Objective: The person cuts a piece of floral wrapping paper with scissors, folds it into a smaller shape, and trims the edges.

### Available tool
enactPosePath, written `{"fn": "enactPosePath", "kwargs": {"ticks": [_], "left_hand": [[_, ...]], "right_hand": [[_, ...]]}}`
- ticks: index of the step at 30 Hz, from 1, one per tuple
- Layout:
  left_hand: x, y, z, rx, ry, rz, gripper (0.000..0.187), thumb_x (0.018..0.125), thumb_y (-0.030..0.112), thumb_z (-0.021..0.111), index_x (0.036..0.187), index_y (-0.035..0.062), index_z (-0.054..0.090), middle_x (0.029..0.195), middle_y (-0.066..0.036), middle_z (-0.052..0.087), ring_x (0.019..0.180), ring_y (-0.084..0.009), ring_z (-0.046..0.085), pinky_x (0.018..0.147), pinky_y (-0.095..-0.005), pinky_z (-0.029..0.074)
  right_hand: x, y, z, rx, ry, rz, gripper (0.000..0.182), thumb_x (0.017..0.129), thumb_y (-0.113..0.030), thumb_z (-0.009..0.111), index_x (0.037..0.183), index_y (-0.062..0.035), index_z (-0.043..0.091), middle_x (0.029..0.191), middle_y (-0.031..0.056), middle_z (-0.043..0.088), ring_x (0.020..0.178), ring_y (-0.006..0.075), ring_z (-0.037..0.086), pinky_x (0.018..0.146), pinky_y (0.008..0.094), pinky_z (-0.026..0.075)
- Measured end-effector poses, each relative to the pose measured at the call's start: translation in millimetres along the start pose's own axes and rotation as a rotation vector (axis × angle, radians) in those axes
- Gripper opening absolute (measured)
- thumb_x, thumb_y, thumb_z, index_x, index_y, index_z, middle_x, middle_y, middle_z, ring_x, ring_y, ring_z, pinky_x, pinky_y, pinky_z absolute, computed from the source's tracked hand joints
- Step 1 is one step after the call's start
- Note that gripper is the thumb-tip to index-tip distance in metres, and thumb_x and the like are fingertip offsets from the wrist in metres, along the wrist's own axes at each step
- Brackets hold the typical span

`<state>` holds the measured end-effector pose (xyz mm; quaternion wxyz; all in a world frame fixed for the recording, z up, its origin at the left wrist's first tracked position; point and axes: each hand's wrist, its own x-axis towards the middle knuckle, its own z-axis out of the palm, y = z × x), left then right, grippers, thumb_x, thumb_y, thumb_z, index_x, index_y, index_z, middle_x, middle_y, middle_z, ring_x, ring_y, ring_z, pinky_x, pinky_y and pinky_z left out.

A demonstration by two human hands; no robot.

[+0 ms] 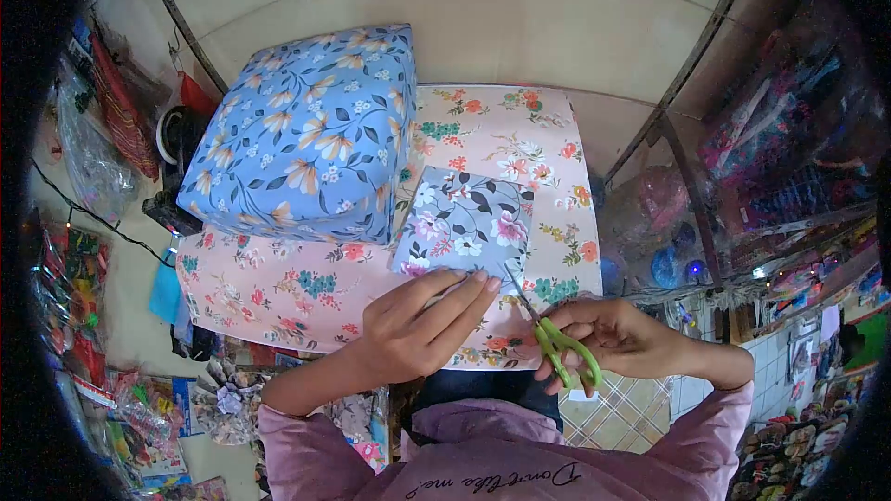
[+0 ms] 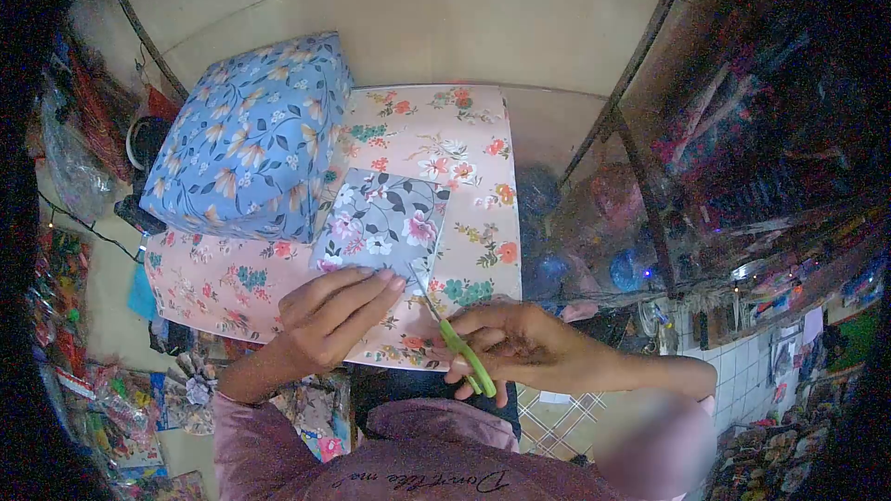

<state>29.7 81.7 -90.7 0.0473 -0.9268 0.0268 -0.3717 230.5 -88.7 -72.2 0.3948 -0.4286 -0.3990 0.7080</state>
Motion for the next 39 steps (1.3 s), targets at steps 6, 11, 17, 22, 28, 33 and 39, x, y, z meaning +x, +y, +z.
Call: {"fn": "enactPosePath", "kwargs": {"ticks": [6,11,17,22,28,33,39], "left_hand": [[-3,0,2,-0.020,-0.004,-0.006,0.035,0.068,0.006,0.065,0.103,0.0045,0.069,0.098,-0.003,0.064,0.088,-0.0149,0.060,0.068,-0.0234,0.053],[-4,0,3,-0.035,0.008,-0.022,0.036,0.068,0.005,0.065,0.104,0.0041,0.068,0.099,-0.003,0.064,0.090,-0.0150,0.060,0.070,-0.0245,0.054],[-4,0,4,-0.064,0.019,-0.025,0.034,0.068,0.005,0.065,0.102,0.0037,0.068,0.097,-0.003,0.064,0.090,-0.0150,0.060,0.069,-0.0245,0.054],[-3,0,1,-0.098,-0.025,-0.036,0.036,0.065,0.006,0.067,0.101,0.0029,0.068,0.099,-0.005,0.065,0.090,-0.0181,0.061,0.076,-0.0282,0.054],[-3,0,-2,-0.140,-0.046,-0.045,0.037,0.065,0.007,0.067,0.102,0.0027,0.068,0.102,-0.006,0.065,0.091,-0.0195,0.062,0.078,-0.0302,0.054],[-5,2,-2,-0.182,-0.042,-0.035,0.036,0.065,0.006,0.065,0.101,0.0026,0.068,0.102,-0.007,0.066,0.089,-0.0194,0.062,0.075,-0.0296,0.055],[-8,4,0,-0.127,-0.006,0.029,0.031,0.067,0.007,0.063,0.097,0.0027,0.069,0.101,-0.004,0.065,0.091,-0.0164,0.061,0.070,-0.0239,0.053]], "right_hand": [[-2,-1,0,-0.032,-0.008,-0.007,0.046,0.093,-0.015,0.054,0.131,0.0025,0.037,0.107,0.0155,0.059,0.093,0.0206,0.064,0.061,0.0251,0.052],[-4,-9,8,0.023,0.058,0.024,0.032,0.093,-0.010,0.053,0.120,0.0059,0.048,0.103,0.0129,0.058,0.088,0.0206,0.066,0.074,0.0302,0.055],[-3,-17,13,-0.013,0.098,0.068,0.032,0.092,-0.011,0.055,0.119,0.0055,0.049,0.094,0.0121,0.063,0.085,0.0188,0.066,0.069,0.0277,0.056],[-3,-22,16,-0.037,0.096,0.085,0.031,0.092,-0.010,0.056,0.118,0.0057,0.050,0.092,0.0113,0.065,0.084,0.0178,0.066,0.070,0.0272,0.056],[0,-20,16,-0.015,0.109,0.131,0.032,0.090,-0.006,0.057,0.119,0.0064,0.049,0.100,0.0130,0.064,0.088,0.0184,0.066,0.076,0.0304,0.056],[0,-8,15,-0.008,0.157,0.118,0.032,0.091,-0.007,0.056,0.119,0.0070,0.051,0.107,0.0146,0.062,0.093,0.0201,0.064,0.080,0.0331,0.057],[-3,-6,21,-0.011,0.126,0.008,0.029,0.092,-0.011,0.055,0.115,0.0070,0.054,0.100,0.0133,0.064,0.087,0.0177,0.065,0.076,0.0306,0.057]]}}
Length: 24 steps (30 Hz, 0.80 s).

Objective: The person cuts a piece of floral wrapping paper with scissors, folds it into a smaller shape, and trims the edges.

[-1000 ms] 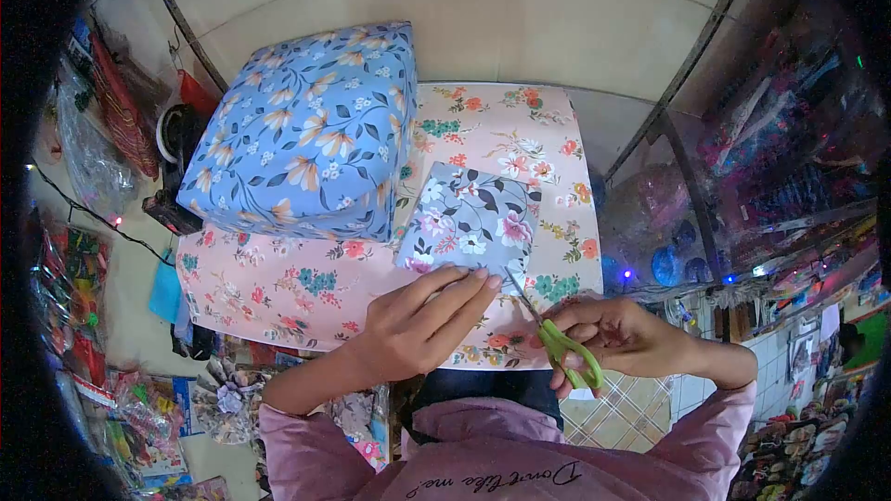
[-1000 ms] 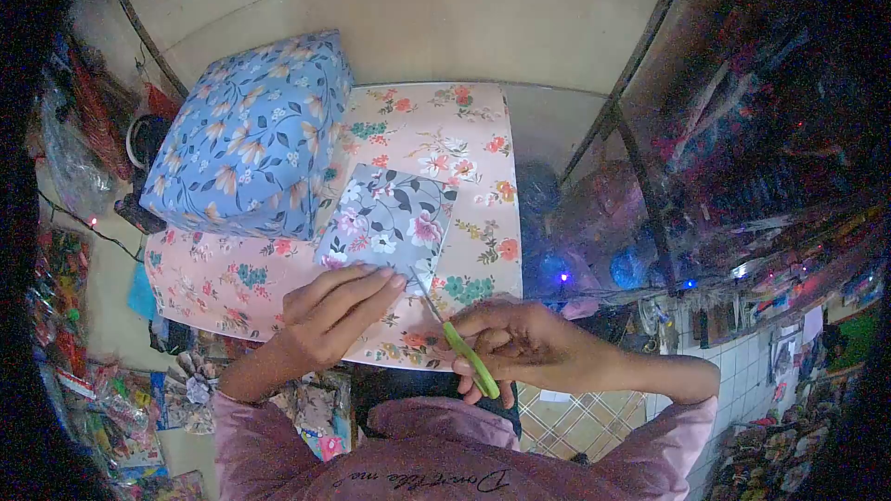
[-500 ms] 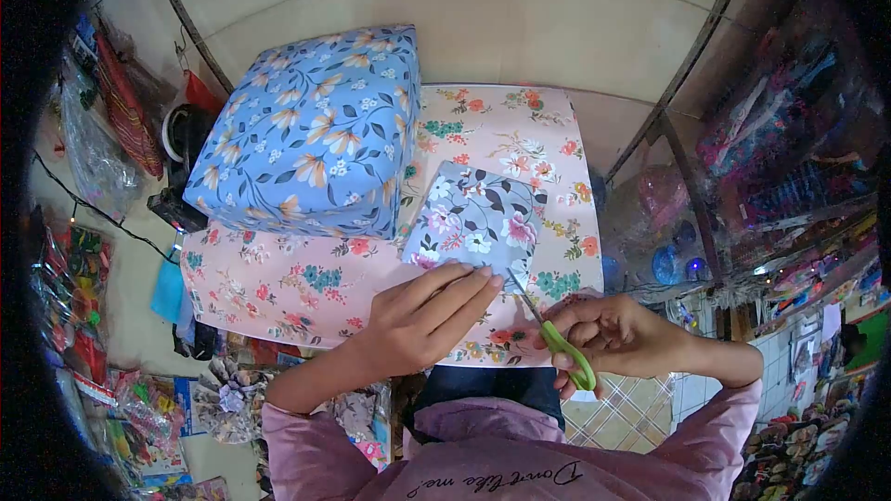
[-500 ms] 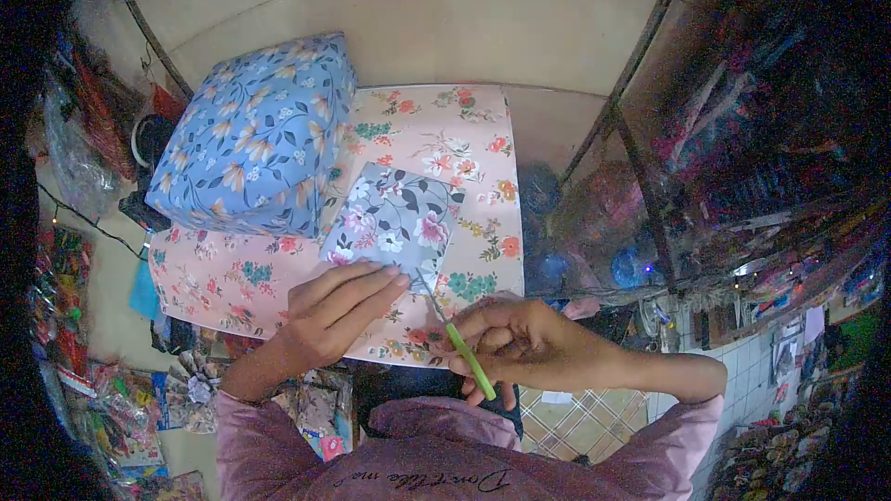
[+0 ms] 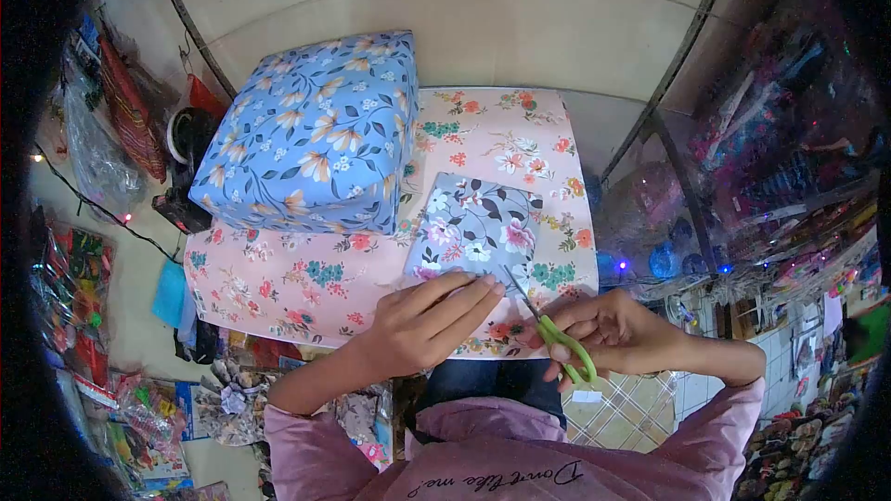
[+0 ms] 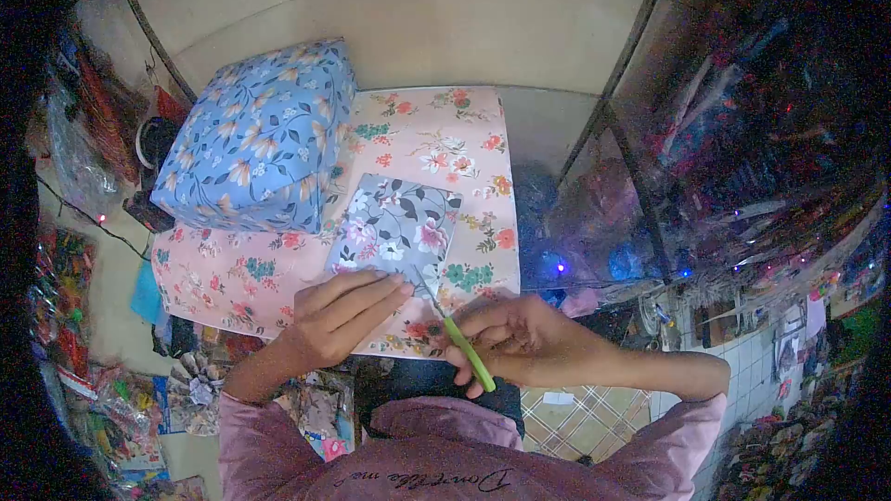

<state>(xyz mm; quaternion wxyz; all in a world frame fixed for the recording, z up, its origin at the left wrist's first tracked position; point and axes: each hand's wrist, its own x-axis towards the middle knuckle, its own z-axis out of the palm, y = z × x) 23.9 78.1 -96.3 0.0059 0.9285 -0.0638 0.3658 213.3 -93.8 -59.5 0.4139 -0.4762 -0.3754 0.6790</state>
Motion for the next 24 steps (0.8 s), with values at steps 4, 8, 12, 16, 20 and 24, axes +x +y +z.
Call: {"fn": "enactPosePath", "kwargs": {"ticks": [4,8,12,16,20,24], "left_hand": [[-2,3,-1,0.007,0.008,0.012,0.028,0.068,0.007,0.064,0.095,0.0037,0.070,0.100,-0.004,0.065,0.092,-0.0165,0.061,0.072,-0.0240,0.052],[-2,5,-1,0.020,0.000,0.044,0.026,0.069,0.007,0.065,0.094,0.0039,0.070,0.099,-0.004,0.066,0.091,-0.0165,0.061,0.073,-0.0242,0.052],[-3,7,-2,0.031,-0.001,0.095,0.025,0.068,0.007,0.066,0.093,0.0039,0.070,0.099,-0.003,0.066,0.091,-0.0164,0.061,0.074,-0.0241,0.052],[-6,12,-2,0.032,0.011,0.133,0.024,0.069,0.007,0.067,0.093,0.0043,0.070,0.099,-0.003,0.066,0.090,-0.0165,0.061,0.073,-0.0249,0.053],[-13,14,1,0.009,0.018,0.138,0.023,0.071,0.009,0.069,0.094,0.0050,0.070,0.099,-0.004,0.066,0.091,-0.0167,0.061,0.073,-0.0266,0.054],[-12,14,-3,-0.033,0.008,0.052,0.030,0.075,0.015,0.070,0.103,0.0041,0.067,0.105,-0.007,0.064,0.100,-0.0211,0.060,0.084,-0.0350,0.051]], "right_hand": [[-7,-7,6,-0.011,0.001,0.055,0.030,0.090,-0.007,0.058,0.116,0.0056,0.055,0.096,0.0106,0.064,0.085,0.0157,0.064,0.076,0.0292,0.056],[-11,0,9,0.017,0.028,0.028,0.030,0.089,-0.005,0.059,0.116,0.0055,0.055,0.096,0.0111,0.063,0.084,0.0151,0.063,0.075,0.0286,0.055],[-12,5,14,-0.020,0.065,0.001,0.029,0.088,-0.007,0.061,0.112,0.0069,0.055,0.089,0.0113,0.065,0.079,0.0148,0.066,0.072,0.0274,0.057],[-11,18,20,-0.019,0.137,-0.045,0.030,0.087,-0.008,0.062,0.113,0.0046,0.057,0.086,0.0087,0.066,0.075,0.0119,0.064,0.068,0.0248,0.054],[-11,41,27,-0.165,0.216,-0.174,0.030,0.087,-0.010,0.064,0.114,0.0021,0.058,0.076,0.0045,0.066,0.068,0.0069,0.062,0.063,0.0215,0.050],[-10,64,29,-0.248,0.282,-0.309,0.029,0.086,-0.009,0.064,0.113,0.0017,0.058,0.071,0.0025,0.065,0.064,0.0048,0.060,0.062,0.0209,0.048]]}}
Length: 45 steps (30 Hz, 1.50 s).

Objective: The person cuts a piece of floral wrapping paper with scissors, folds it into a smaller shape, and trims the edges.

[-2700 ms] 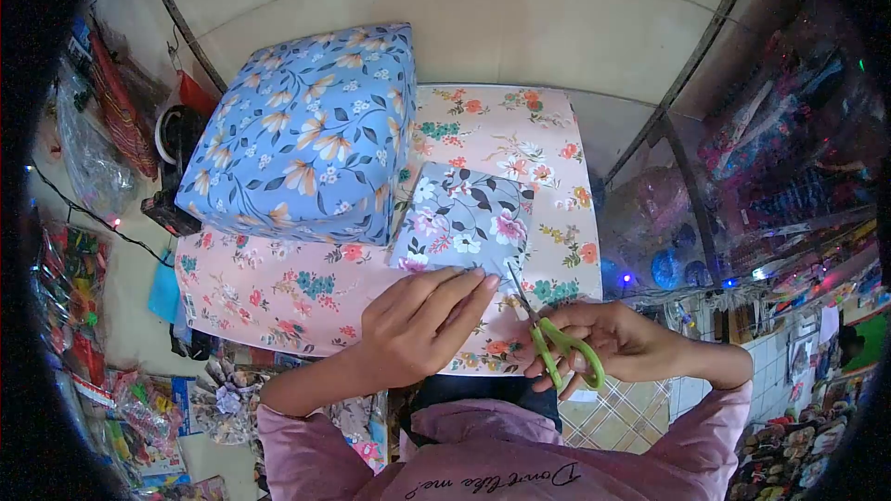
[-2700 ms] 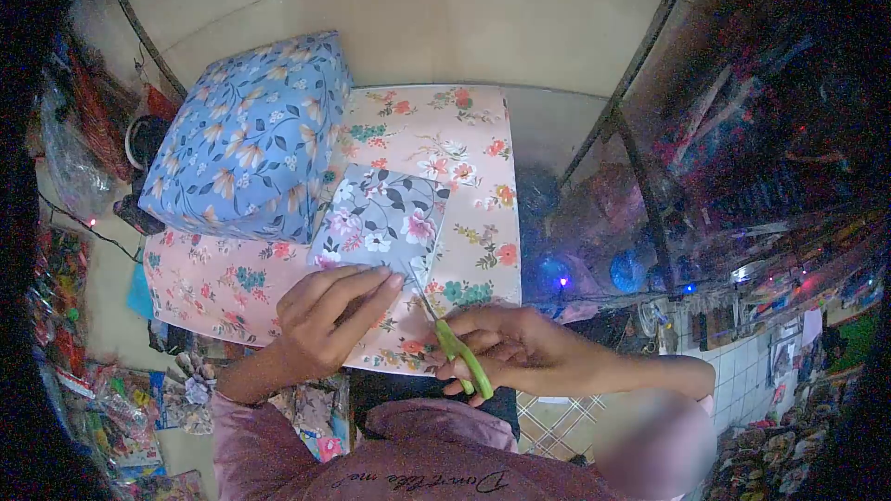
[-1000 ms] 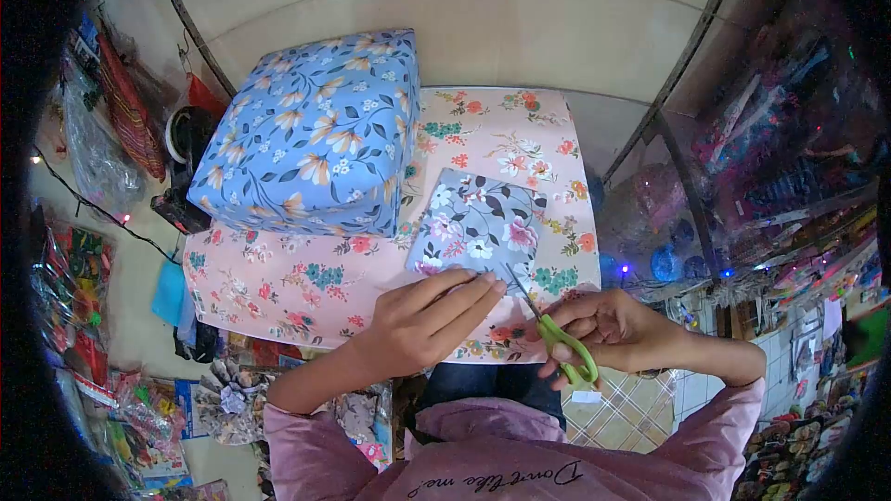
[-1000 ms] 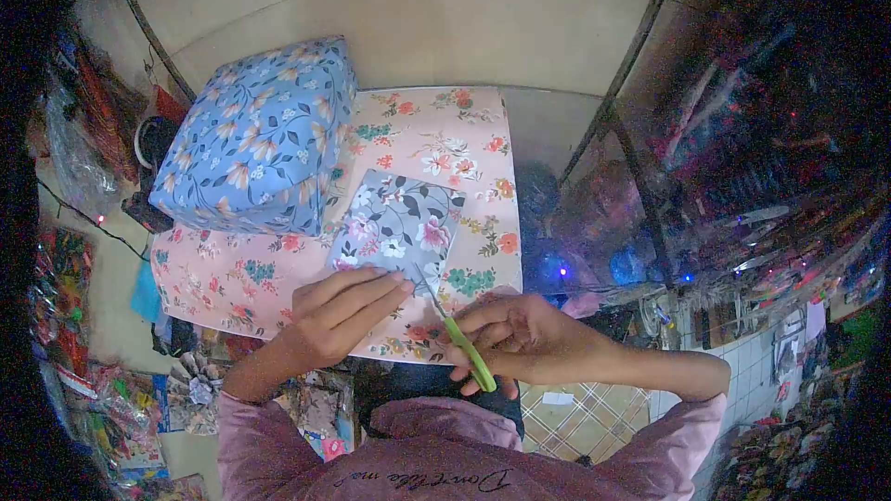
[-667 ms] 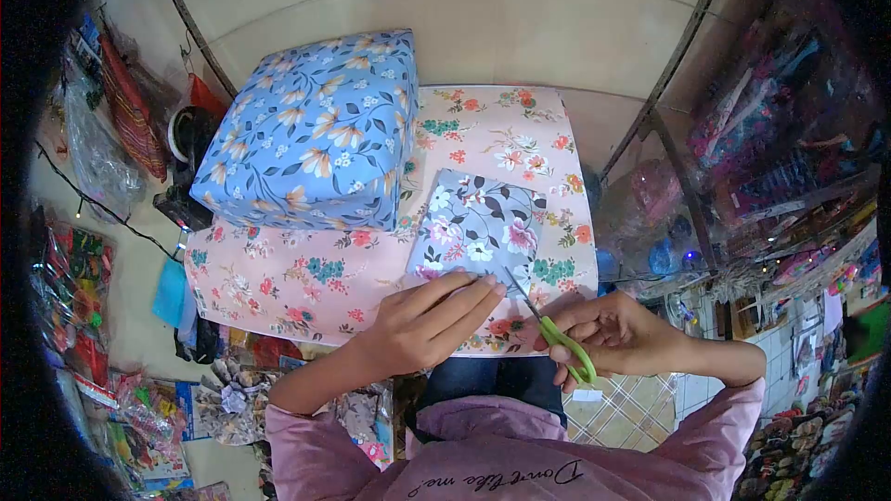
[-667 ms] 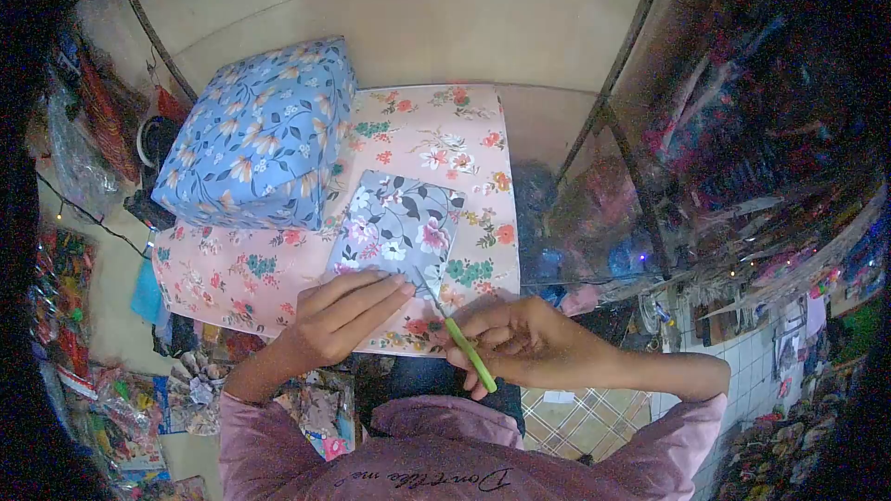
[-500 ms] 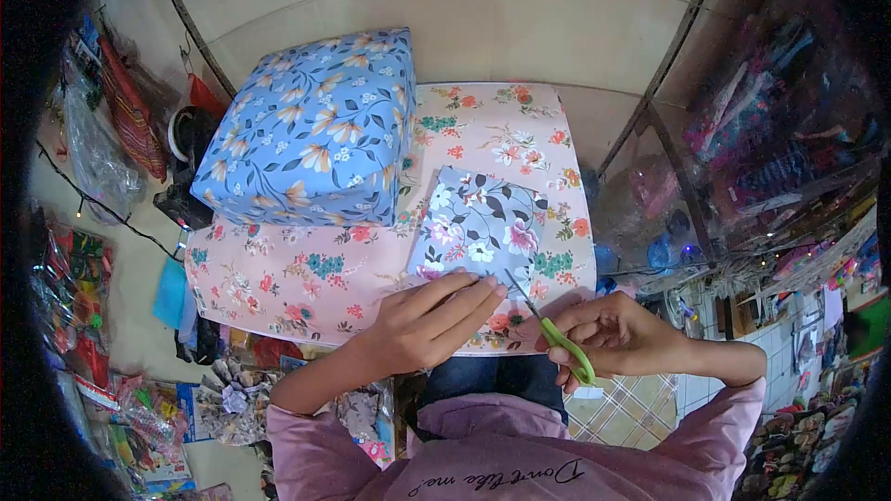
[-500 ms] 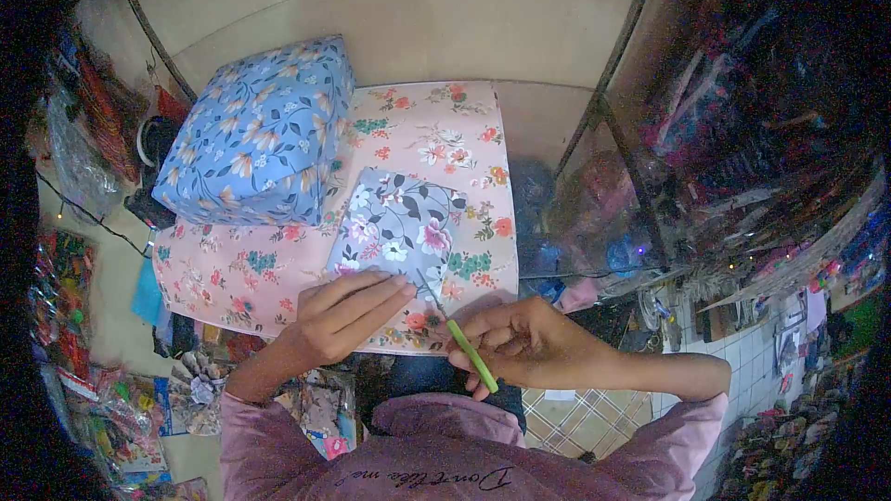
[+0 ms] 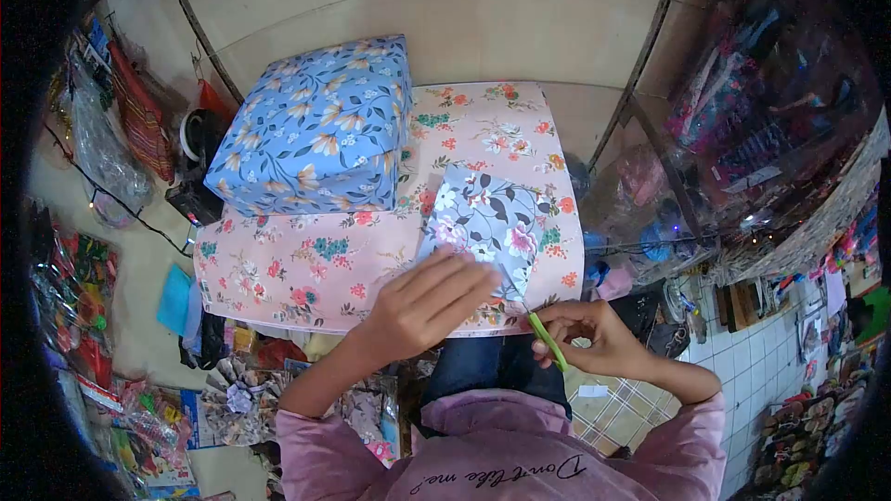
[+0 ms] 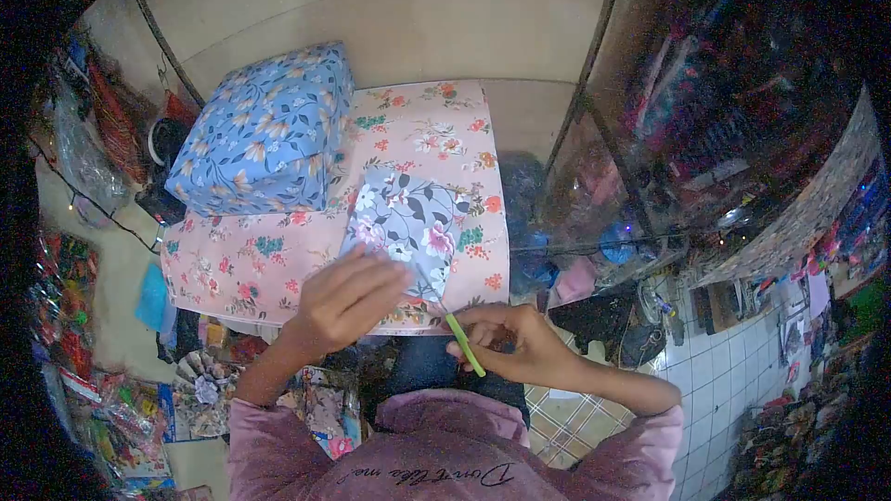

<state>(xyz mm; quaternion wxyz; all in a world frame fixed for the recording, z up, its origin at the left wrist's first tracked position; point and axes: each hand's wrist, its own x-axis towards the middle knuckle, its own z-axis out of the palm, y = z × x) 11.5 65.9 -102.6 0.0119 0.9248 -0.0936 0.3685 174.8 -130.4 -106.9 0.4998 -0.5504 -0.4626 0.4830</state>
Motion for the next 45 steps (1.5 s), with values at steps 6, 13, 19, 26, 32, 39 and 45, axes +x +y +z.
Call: {"fn": "enactPosePath", "kwargs": {"ticks": [6,13,19,26,32,39,45], "left_hand": [[-6,6,-1,-0.047,-0.136,-0.207,0.053,0.077,0.032,0.070,0.120,0.0033,0.058,0.126,-0.014,0.055,0.122,-0.0287,0.048,0.102,-0.0457,0.036],[-15,12,0,-0.004,-0.185,-0.139,0.050,0.078,0.031,0.069,0.121,0.0071,0.059,0.127,-0.011,0.055,0.122,-0.0265,0.048,0.103,-0.0440,0.036],[-19,12,3,-0.023,-0.177,-0.124,0.053,0.072,0.029,0.073,0.120,0.0094,0.060,0.127,-0.010,0.055,0.121,-0.0282,0.049,0.101,-0.0469,0.037],[-18,10,3,-0.028,-0.168,-0.121,0.051,0.073,0.029,0.072,0.119,0.0100,0.061,0.126,-0.010,0.056,0.121,-0.0274,0.049,0.101,-0.0457,0.038],[-18,10,2,-0.025,-0.178,-0.118,0.047,0.078,0.029,0.069,0.121,0.0117,0.060,0.128,-0.007,0.055,0.120,-0.0238,0.050,0.103,-0.0410,0.037],[-19,10,-1,-0.020,-0.220,-0.089,0.050,0.076,0.030,0.070,0.122,0.0125,0.059,0.129,-0.005,0.054,0.121,-0.0236,0.050,0.104,-0.0408,0.036],[-19,9,-1,-0.046,-0.219,-0.095,0.049,0.073,0.031,0.073,0.118,0.0134,0.062,0.127,-0.006,0.056,0.121,-0.0255,0.050,0.102,-0.0442,0.038]], "right_hand": [[-4,17,14,0.003,0.159,-0.046,0.029,0.084,-0.008,0.066,0.111,0.0024,0.059,0.069,0.0025,0.064,0.064,0.0051,0.059,0.061,0.0208,0.047],[-12,31,23,-0.015,0.214,-0.075,0.033,0.082,-0.008,0.068,0.112,0.0023,0.059,0.071,0.0002,0.061,0.064,0.0042,0.055,0.060,0.0206,0.045],[-15,34,31,-0.071,0.293,-0.066,0.036,0.081,-0.009,0.070,0.113,0.0015,0.060,0.076,-0.0023,0.056,0.069,0.0028,0.049,0.060,0.0197,0.042],[-15,37,33,-0.107,0.326,-0.064,0.035,0.081,-0.011,0.071,0.112,0.0013,0.061,0.074,-0.0032,0.055,0.066,0.0026,0.047,0.057,0.0188,0.039],[-16,40,34,-0.007,0.330,-0.055,0.033,0.081,-0.010,0.071,0.110,0.0028,0.061,0.070,-0.0036,0.055,0.062,0.0026,0.047,0.056,0.0194,0.039],[-12,32,32,-0.030,0.309,-0.054,0.032,0.081,-0.010,0.071,0.109,0.0034,0.061,0.072,-0.0042,0.055,0.065,0.0021,0.047,0.057,0.0192,0.039],[-10,23,33,-0.046,0.315,-0.006,0.032,0.082,-0.012,0.070,0.108,0.0033,0.062,0.072,-0.0048,0.055,0.065,0.0023,0.047,0.059,0.0189,0.039]]}}
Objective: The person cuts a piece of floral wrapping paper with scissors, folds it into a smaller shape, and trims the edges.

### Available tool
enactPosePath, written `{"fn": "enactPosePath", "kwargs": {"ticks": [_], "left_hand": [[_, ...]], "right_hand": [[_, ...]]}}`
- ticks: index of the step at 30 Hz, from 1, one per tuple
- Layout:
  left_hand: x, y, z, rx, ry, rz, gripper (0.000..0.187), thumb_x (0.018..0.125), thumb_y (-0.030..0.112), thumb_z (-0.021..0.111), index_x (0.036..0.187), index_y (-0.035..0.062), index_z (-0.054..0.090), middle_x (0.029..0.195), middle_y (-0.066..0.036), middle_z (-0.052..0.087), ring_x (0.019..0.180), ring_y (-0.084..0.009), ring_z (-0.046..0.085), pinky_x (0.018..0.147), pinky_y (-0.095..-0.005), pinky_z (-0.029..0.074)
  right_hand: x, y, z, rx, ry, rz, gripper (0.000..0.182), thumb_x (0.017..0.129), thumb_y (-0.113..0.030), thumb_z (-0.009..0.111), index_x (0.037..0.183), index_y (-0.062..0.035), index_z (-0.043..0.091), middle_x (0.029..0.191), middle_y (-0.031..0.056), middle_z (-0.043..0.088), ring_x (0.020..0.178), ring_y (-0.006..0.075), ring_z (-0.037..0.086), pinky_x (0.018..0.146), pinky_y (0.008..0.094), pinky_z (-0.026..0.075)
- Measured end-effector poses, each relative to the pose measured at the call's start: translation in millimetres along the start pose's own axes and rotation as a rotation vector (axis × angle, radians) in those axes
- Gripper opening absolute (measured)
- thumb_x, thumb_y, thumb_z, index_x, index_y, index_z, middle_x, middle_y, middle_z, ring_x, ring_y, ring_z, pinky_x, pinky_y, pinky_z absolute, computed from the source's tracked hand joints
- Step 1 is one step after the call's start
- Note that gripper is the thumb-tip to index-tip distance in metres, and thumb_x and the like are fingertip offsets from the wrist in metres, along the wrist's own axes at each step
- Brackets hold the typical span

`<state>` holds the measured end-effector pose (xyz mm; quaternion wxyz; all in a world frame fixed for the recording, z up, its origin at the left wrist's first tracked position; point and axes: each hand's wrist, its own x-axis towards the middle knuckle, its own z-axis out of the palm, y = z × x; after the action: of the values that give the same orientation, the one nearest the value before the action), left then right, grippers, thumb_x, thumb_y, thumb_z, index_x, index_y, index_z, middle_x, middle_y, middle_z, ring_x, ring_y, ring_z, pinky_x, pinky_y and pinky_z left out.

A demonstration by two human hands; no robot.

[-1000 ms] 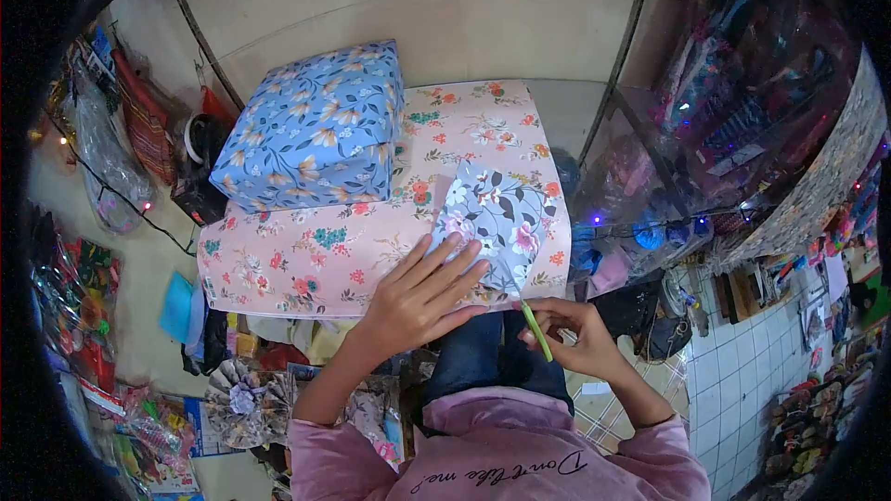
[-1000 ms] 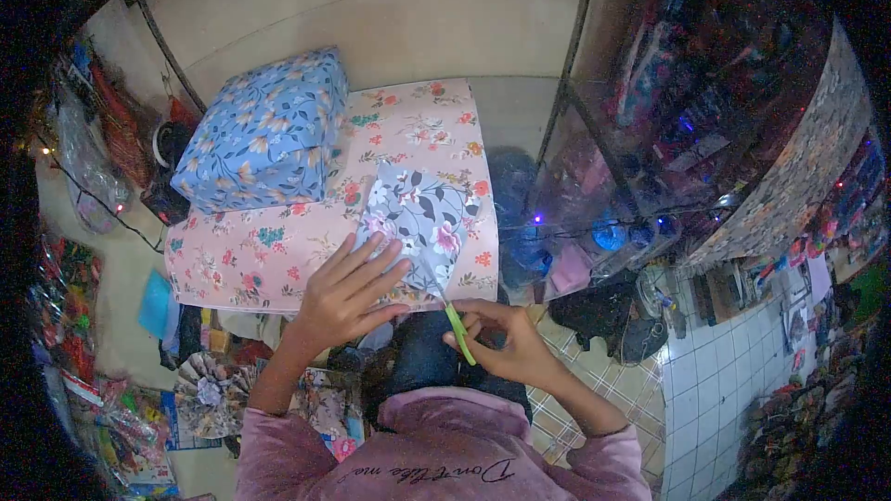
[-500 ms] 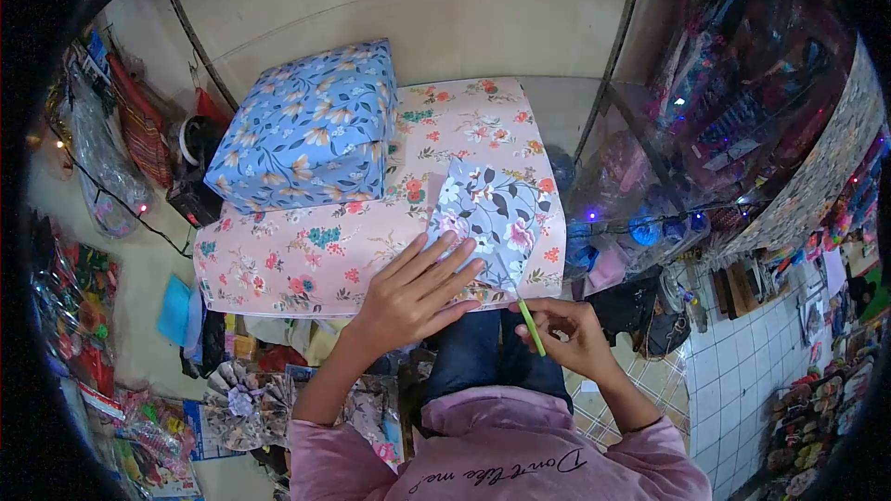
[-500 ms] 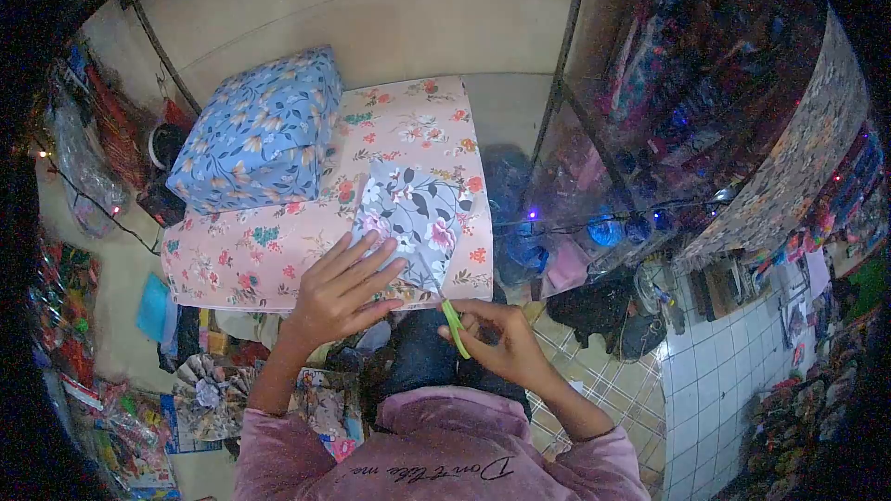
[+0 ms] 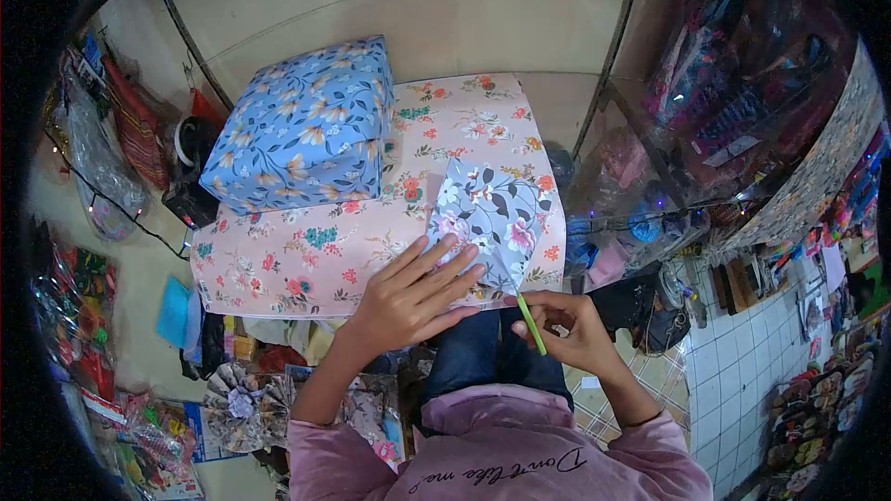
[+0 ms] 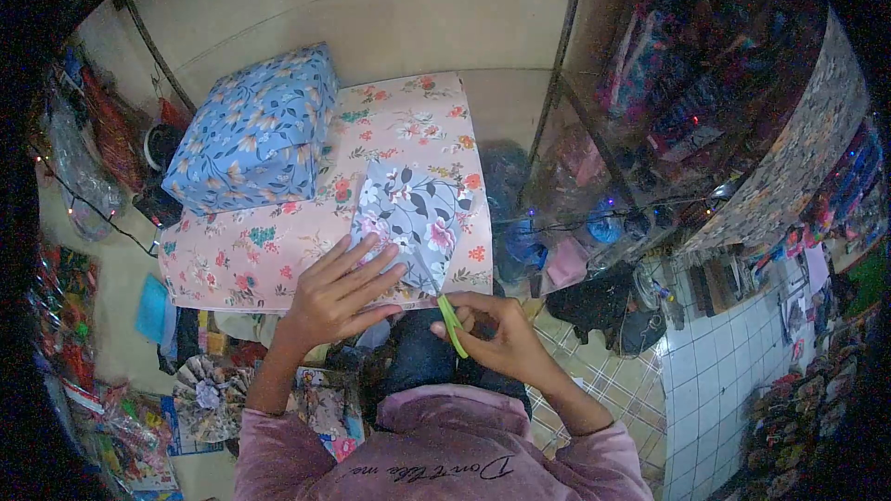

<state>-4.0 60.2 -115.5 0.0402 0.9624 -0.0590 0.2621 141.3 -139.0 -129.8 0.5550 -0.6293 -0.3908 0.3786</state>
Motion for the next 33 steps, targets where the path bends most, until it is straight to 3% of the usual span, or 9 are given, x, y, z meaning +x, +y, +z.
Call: {"fn": "enactPosePath", "kwargs": {"ticks": [9,12,17,20,29,32,33], "left_hand": [[5,3,-4,-0.133,0.093,-0.061,0.038,0.074,0.020,0.070,0.110,0.0096,0.065,0.122,-0.010,0.059,0.116,-0.0292,0.053,0.099,-0.0463,0.039],[16,7,-4,-0.115,0.213,-0.145,0.037,0.075,0.018,0.070,0.111,0.0093,0.064,0.124,-0.012,0.056,0.117,-0.0310,0.051,0.099,-0.0466,0.037],[22,8,3,-0.045,0.180,-0.293,0.043,0.078,0.023,0.069,0.120,0.0141,0.060,0.138,-0.016,0.042,0.131,-0.0325,0.037,0.108,-0.0531,0.020],[21,10,8,0.036,0.080,-0.290,0.049,0.078,0.027,0.070,0.123,0.0147,0.058,0.139,-0.016,0.042,0.130,-0.0313,0.038,0.108,-0.0524,0.018],[15,7,11,0.057,0.078,-0.257,0.059,0.074,0.034,0.071,0.127,0.0156,0.055,0.139,-0.015,0.042,0.127,-0.0281,0.042,0.108,-0.0521,0.019],[15,6,11,0.061,0.076,-0.258,0.060,0.073,0.034,0.072,0.127,0.0158,0.055,0.139,-0.015,0.042,0.127,-0.0280,0.043,0.108,-0.0521,0.018],[15,6,12,0.057,0.082,-0.259,0.060,0.073,0.035,0.072,0.127,0.0158,0.055,0.139,-0.015,0.042,0.127,-0.0280,0.043,0.108,-0.0522,0.018]], "right_hand": [[0,11,-3,-0.012,0.007,-0.026,0.030,0.083,-0.011,0.069,0.108,0.0027,0.062,0.068,-0.0027,0.058,0.061,0.0020,0.051,0.057,0.0194,0.041],[-3,16,-2,0.008,-0.004,-0.049,0.030,0.083,-0.011,0.069,0.109,0.0024,0.062,0.068,-0.0033,0.058,0.061,0.0013,0.050,0.057,0.0187,0.041],[-10,24,-6,0.009,-0.010,-0.052,0.030,0.082,-0.011,0.070,0.108,0.0025,0.062,0.068,-0.0037,0.057,0.062,0.0013,0.050,0.058,0.0184,0.041],[-12,24,-8,0.042,-0.028,0.031,0.030,0.082,-0.011,0.070,0.107,0.0029,0.061,0.069,-0.0031,0.058,0.063,0.0020,0.052,0.058,0.0188,0.041],[-9,20,-3,0.087,-0.012,-0.004,0.028,0.082,-0.013,0.071,0.103,0.0027,0.060,0.070,-0.0039,0.057,0.065,0.0020,0.051,0.059,0.0187,0.040],[-6,26,-2,0.035,0.008,-0.057,0.026,0.081,-0.006,0.069,0.104,0.0028,0.060,0.071,-0.0011,0.058,0.063,0.0048,0.056,0.063,0.0207,0.047],[-6,26,-2,0.054,0.019,-0.047,0.027,0.081,-0.009,0.070,0.104,0.0031,0.060,0.071,-0.0022,0.058,0.064,0.0038,0.054,0.062,0.0200,0.045]]}}
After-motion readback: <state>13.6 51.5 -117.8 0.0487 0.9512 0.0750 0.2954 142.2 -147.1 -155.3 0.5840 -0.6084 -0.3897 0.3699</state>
